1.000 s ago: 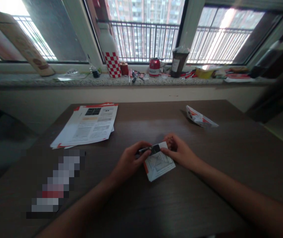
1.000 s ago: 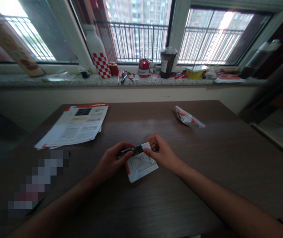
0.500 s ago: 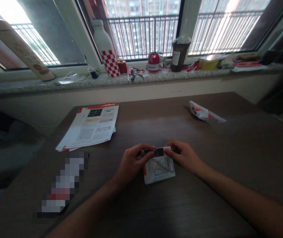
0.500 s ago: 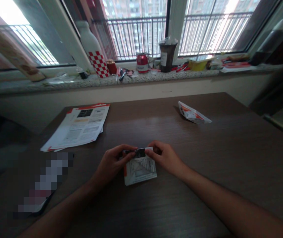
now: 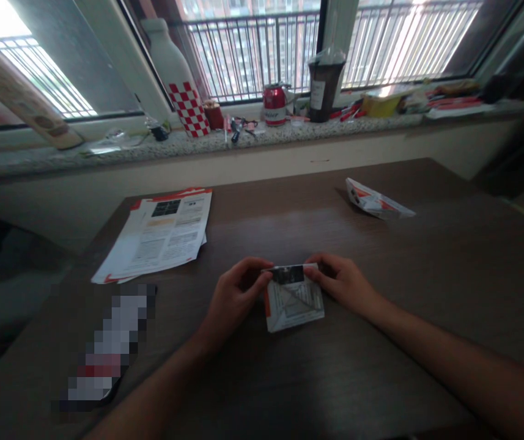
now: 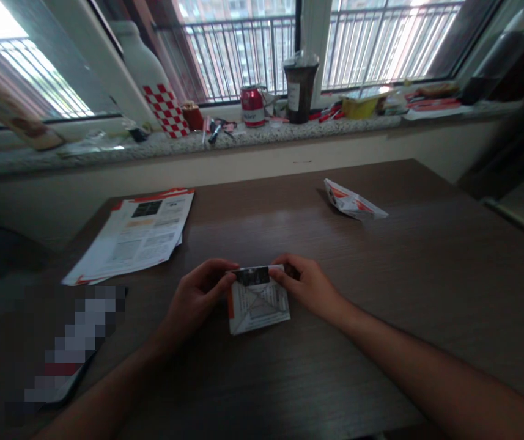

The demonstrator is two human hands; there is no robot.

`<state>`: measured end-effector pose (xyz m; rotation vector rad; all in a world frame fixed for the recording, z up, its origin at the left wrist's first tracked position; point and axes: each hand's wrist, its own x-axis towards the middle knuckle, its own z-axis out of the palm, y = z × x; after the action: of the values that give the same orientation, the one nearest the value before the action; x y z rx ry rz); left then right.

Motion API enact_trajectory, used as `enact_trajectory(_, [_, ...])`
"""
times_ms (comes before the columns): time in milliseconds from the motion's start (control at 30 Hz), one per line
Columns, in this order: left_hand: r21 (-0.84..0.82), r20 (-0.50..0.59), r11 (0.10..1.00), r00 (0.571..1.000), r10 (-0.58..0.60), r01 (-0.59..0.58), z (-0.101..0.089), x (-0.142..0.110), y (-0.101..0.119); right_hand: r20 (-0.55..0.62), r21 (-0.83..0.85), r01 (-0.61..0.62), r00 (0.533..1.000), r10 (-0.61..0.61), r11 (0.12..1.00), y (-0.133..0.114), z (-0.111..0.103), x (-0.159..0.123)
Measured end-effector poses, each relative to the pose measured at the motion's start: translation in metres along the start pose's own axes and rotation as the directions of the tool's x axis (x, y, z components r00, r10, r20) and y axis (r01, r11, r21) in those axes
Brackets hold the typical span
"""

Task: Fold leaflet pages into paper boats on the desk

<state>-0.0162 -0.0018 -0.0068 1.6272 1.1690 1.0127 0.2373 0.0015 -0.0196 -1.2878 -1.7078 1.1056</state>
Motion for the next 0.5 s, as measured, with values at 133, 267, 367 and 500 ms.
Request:
enact_trajectory(133, [0.017, -0.028, 1.000, 0.999, -0.019, 0.020, -0.0004, 0.0012, 0.0007, 0.004, -0.008, 0.000, 1.000, 0.000, 1.000, 0.0022, -0.0017, 0.0001])
enact_trajectory(267, [0.038, -0.042, 0.999, 0.998, -0.035, 0.037, -0.0001, 0.0011, 0.0022, -0.002, -0.036, 0.006, 1.000, -0.006, 0.999, 0.0023, -0.0022, -0.0009])
enact_trajectory(367, [0.034, -0.044, 0.998, 0.998, -0.043, 0.044, 0.0000, 0.0009, 0.0043, 0.004, -0.021, 0.001, 1.000, -0.001, 1.000, 0.0022, -0.0022, -0.0014])
enact_trajectory(500, [-0.011, -0.048, 0.999, 0.998, -0.052, 0.051, 0.0006, 0.0009, 0.0050, -0.003, -0.020, -0.004, 1.000, 0.004, 1.000, 0.0014, -0.0023, -0.0013])
